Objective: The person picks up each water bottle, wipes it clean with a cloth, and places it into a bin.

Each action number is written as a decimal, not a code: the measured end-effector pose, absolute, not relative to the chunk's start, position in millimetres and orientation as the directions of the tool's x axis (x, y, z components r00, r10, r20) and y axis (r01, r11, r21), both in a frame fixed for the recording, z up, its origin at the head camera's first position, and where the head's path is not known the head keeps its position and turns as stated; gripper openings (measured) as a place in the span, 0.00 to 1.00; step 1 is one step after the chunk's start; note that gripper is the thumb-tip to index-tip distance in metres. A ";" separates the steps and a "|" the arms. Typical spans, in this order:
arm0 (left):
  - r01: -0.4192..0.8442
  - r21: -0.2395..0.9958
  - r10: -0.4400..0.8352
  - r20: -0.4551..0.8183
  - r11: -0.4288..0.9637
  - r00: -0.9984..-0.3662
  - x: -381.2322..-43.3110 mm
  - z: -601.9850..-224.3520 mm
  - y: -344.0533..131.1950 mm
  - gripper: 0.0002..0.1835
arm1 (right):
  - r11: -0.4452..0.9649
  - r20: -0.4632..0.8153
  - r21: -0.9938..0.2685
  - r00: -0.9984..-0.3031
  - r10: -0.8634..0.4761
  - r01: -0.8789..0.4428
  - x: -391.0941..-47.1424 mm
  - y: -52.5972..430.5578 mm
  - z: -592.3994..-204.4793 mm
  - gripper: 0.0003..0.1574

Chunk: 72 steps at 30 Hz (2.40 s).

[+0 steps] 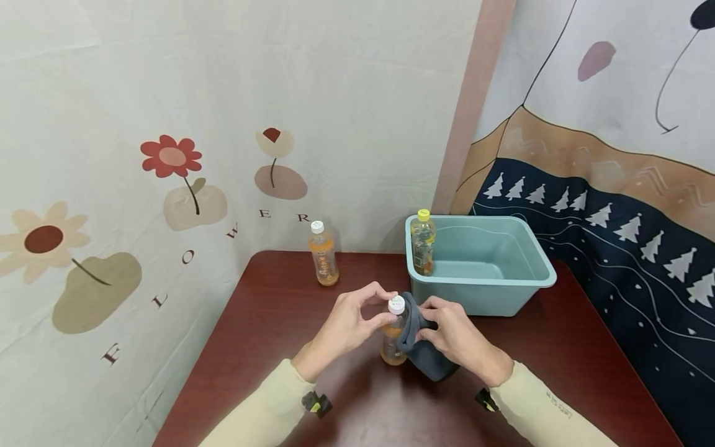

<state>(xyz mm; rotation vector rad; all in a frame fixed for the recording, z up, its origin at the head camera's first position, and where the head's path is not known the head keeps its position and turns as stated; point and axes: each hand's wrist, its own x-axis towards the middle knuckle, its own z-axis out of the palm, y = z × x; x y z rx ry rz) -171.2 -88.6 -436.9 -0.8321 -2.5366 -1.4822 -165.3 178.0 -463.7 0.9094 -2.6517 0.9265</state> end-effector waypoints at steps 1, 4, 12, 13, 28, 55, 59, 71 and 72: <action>0.496 0.779 0.411 0.337 0.383 -0.847 -171.1 -437.1 -88.6 0.14 | 0.624 0.347 -0.498 -0.798 -0.493 -0.602 -166.2 178.3 -468.4 0.19; 0.495 0.782 0.413 0.337 0.378 -0.846 -171.0 -437.8 -88.6 0.14 | 0.634 0.280 -0.509 -0.808 -0.518 -0.582 -169.2 177.7 -484.1 0.15; 0.494 0.782 0.411 0.335 0.381 -0.848 -171.8 -438.0 -88.4 0.14 | 0.674 0.171 -0.461 -0.803 -0.571 -0.577 -178.8 172.3 -520.2 0.20; 0.492 0.780 0.410 0.332 0.387 -0.850 -171.7 -437.9 -88.3 0.14 | 0.677 0.166 -0.453 -0.801 -0.575 -0.580 -179.8 171.6 -523.8 0.26; 0.491 0.791 0.389 0.350 0.365 -0.852 -174.6 -443.7 -89.1 0.14 | 0.653 0.139 -0.568 -0.841 -0.523 -0.500 -180.4 173.5 -524.1 0.15; 0.463 0.789 0.337 0.343 0.403 -0.877 -179.8 -439.9 -90.4 0.13 | 0.621 0.342 -0.567 -0.841 -0.420 -0.541 -173.0 163.5 -431.4 0.21; 0.467 0.792 0.356 0.338 0.393 -0.871 -180.5 -441.3 -91.7 0.13 | 0.629 0.341 -0.537 -0.827 -0.447 -0.561 -175.2 164.1 -432.3 0.19; 0.503 0.778 0.411 0.347 0.375 -0.843 -182.2 -440.5 -96.3 0.18 | 0.653 0.298 -0.501 -0.822 -0.485 -0.567 -173.8 166.0 -435.2 0.23; 0.499 0.780 0.410 0.342 0.377 -0.845 -181.9 -441.0 -96.5 0.19 | 0.657 0.288 -0.503 -0.826 -0.485 -0.562 -173.8 166.4 -437.4 0.23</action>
